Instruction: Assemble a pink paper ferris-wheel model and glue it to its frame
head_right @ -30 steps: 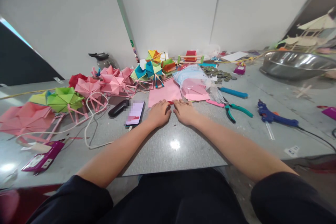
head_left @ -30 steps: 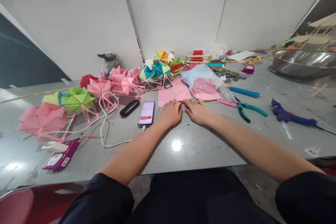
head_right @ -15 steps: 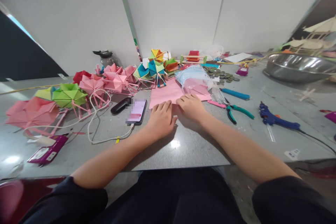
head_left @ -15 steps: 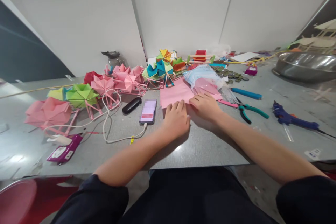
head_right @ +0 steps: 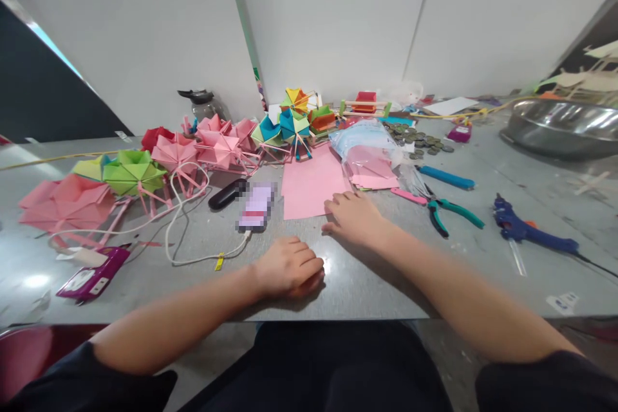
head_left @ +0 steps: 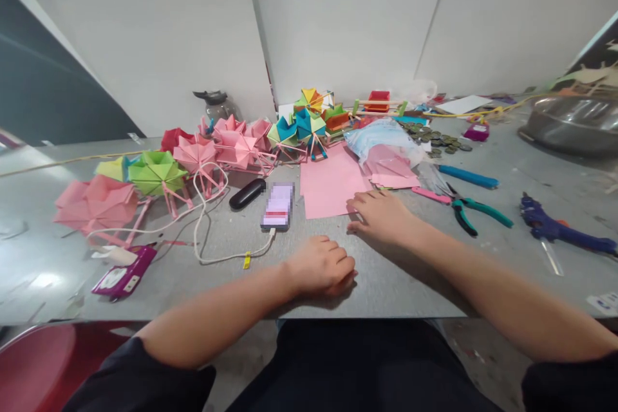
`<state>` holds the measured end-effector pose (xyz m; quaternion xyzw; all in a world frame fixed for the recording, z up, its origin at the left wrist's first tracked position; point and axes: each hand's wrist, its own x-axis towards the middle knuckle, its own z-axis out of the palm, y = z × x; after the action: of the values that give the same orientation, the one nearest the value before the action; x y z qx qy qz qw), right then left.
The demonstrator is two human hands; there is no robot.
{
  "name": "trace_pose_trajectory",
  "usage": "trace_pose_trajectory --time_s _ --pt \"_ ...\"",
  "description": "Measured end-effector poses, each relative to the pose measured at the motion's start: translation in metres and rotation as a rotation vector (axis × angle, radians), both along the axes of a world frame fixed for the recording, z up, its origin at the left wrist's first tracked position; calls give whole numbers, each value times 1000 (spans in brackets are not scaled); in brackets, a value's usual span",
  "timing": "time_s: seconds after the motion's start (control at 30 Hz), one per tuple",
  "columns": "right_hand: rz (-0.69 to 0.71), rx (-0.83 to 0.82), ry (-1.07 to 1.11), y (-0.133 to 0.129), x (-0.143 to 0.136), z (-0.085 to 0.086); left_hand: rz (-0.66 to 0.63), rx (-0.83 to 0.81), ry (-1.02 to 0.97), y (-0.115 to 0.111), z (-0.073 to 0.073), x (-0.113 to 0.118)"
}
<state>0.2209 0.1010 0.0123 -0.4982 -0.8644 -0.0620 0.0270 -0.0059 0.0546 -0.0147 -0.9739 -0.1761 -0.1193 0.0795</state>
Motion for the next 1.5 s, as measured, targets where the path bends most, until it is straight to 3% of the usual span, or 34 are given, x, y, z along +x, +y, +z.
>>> trace_pose_trajectory --time_s 0.17,0.3,0.5,0.63,0.73,0.83,0.93,1.0,1.1,1.23,1.4,1.5 --pt "-343 -15 -39 -20 -2 14 460 -159 -76 6 12 -6" --pt "-465 -219 177 -15 10 17 625 -339 25 18 14 -13" --pt "-455 -450 629 -3 21 2 621 -467 -5 21 11 -17" --pt "-332 -605 818 -9 19 -4 585 -461 -52 22 6 -24" --pt "-242 -379 726 -14 20 -12 545 -409 -92 22 -2 -29" --pt "-291 -62 473 -16 24 -23 509 -351 -144 22 -9 -32" --pt "-342 9 371 -15 26 -30 480 -324 -192 21 -13 -33" --pt "-350 -30 442 -12 25 -31 469 -334 -207 20 -13 -31" --pt "-407 -115 714 -7 22 -29 466 -364 -209 17 -11 -28" --pt "-510 -323 1010 -1 23 -20 464 -357 -215 15 -8 -26" --pt "-572 -435 899 5 30 -11 451 -348 -226 21 0 -30" --pt "-501 -453 904 7 30 -11 439 -364 -237 23 5 -33"
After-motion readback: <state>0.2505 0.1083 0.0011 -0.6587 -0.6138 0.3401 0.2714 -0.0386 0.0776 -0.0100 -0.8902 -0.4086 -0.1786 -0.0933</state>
